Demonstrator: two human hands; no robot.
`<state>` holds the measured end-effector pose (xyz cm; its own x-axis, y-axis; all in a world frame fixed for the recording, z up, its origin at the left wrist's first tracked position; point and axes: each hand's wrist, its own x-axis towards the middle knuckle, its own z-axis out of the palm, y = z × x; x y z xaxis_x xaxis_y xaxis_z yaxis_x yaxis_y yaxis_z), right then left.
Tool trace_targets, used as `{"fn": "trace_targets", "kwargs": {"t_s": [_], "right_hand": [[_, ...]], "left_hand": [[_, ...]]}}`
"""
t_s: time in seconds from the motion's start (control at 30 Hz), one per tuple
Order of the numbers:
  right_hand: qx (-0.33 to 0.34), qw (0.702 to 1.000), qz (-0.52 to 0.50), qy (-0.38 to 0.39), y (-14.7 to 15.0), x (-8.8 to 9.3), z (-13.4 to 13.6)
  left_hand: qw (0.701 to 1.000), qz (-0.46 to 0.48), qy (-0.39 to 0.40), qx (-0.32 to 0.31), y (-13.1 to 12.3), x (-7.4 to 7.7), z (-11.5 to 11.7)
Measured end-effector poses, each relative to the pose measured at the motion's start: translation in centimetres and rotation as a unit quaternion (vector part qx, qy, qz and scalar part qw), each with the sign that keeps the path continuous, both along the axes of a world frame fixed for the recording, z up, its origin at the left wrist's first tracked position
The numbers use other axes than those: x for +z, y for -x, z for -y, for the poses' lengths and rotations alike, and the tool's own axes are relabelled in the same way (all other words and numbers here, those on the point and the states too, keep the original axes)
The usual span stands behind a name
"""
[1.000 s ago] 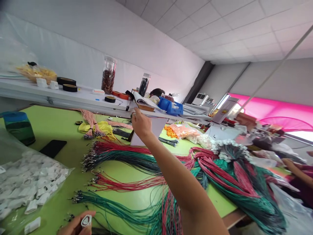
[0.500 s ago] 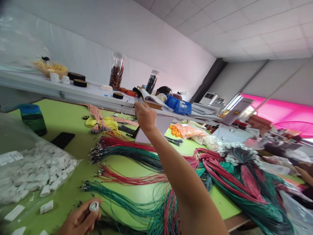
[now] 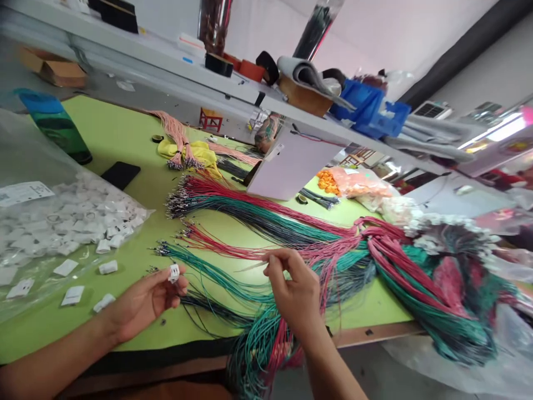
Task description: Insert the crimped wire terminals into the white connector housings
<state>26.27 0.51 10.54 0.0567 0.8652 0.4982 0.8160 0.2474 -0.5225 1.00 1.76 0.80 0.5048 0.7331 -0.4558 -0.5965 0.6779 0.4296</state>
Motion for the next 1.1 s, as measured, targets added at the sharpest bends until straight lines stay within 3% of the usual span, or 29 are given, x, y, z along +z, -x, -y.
{"fn": "trace_targets", "kwargs": {"t_s": [0.17, 0.33, 0.4, 0.5, 0.63, 0.73, 0.93, 1.1], "right_hand": [[0.014, 0.999, 0.014, 0.034, 0.1, -3.4, -0.5], [0.044, 0.994, 0.041, 0.091, 0.0, -6.9, -0.4], [0.045, 0.991, 0.037, 0.119, -0.2, -7.5, 0.0], [0.033, 0.991, -0.024, 0.124, 0.4, -6.9, 1.2], [0.052, 0.976, -0.194, 0.086, 2.9, -5.1, 3.5], [0.105, 0.954, -0.273, 0.064, 4.8, -4.7, 4.9], [0.144, 0.943, -0.289, 0.08, 6.4, -5.4, 6.2], [0.138, 0.953, -0.251, 0.098, 7.0, -5.4, 6.5]], "left_hand": [[0.995, 0.033, 0.089, -0.011, -0.1, 1.0, 0.4], [0.992, 0.043, 0.122, 0.015, 0.3, 1.4, 1.7], [0.991, 0.037, 0.123, 0.037, 0.3, 1.1, 2.2], [0.992, 0.01, 0.111, 0.06, 0.1, 0.6, 2.9], [0.997, -0.054, -0.015, 0.045, -0.8, 0.2, 3.5], [0.975, -0.16, -0.151, 0.032, -1.3, -0.4, 4.1], [0.895, -0.346, -0.281, 0.006, -1.0, -3.1, 5.1], [0.868, -0.389, -0.309, 0.025, -0.9, -3.2, 4.8]]}}
